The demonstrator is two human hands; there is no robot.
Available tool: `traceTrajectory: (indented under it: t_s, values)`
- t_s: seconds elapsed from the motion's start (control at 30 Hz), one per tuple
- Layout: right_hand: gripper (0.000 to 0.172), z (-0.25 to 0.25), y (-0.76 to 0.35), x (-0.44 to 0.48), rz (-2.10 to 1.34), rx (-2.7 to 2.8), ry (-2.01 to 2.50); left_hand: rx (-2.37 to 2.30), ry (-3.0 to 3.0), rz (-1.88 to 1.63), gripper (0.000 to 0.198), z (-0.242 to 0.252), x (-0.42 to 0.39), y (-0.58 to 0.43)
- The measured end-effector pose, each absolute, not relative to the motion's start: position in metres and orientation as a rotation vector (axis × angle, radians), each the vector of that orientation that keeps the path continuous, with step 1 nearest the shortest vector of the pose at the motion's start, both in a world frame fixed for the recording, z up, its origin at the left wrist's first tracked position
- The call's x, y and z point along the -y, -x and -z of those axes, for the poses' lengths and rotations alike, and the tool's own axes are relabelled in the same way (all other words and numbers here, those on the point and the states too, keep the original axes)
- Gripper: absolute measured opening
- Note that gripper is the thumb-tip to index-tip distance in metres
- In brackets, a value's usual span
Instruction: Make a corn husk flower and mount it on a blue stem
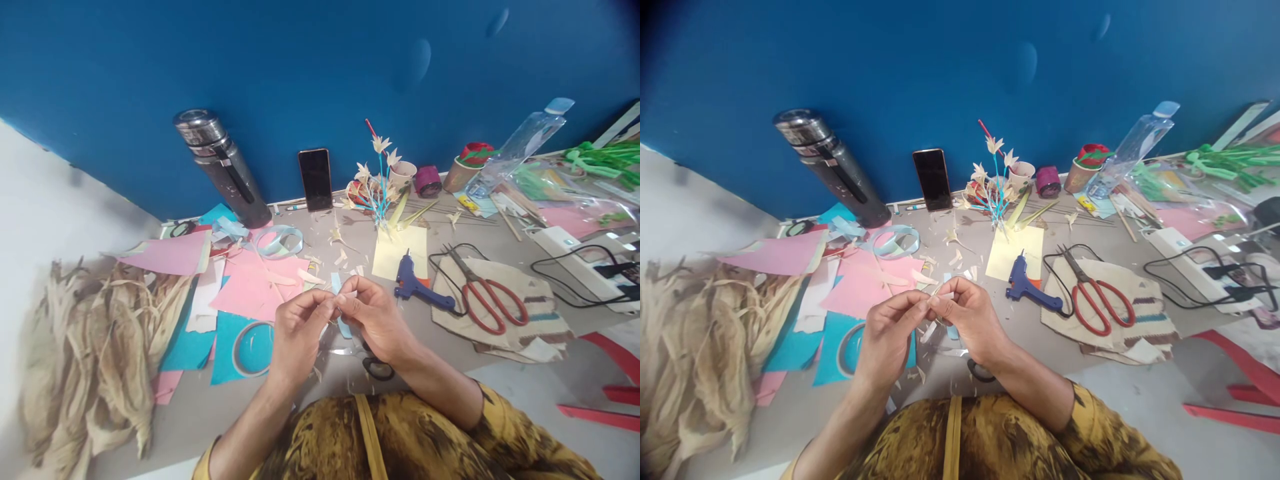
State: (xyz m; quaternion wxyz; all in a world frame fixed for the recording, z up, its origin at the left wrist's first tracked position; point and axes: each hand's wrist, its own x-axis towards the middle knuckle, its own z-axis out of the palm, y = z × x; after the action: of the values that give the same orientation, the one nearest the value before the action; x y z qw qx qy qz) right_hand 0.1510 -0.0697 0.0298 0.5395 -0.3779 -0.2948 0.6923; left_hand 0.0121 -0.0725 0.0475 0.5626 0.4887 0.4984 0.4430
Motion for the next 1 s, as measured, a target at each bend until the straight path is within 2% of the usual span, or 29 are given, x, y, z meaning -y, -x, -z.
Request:
traceTrajectory:
  t_s: [0.47,0.63,0.83,0.93,1.0]
  values:
    - [0.035,-0.035,-0.149,0.071,-1.562,0.735,0.95,-1.241,-1.191,-1.066,0.016,-0.058,0.073,-0.017]
    - [0.035,-0.028,-0.149,0.071,-1.696,0.639,0.853,-1.183,-1.17,-1.062,0.014,-0.051,0.073,-0.014]
    - [0.036,-0.028,-0.149,0.07,-1.881,0.502,0.773,-1.001,-1.034,-1.119,0.025,-0.038,0.071,-0.012]
    - [0.035,-0.03,-0.148,0.07,-1.799,0.545,0.826,-1.056,-1.085,-1.116,0.035,-0.039,0.071,-0.013]
    - [0.034,-0.031,-0.148,0.071,-1.684,0.606,0.893,-1.128,-1.169,-1.107,0.035,-0.042,0.072,-0.015]
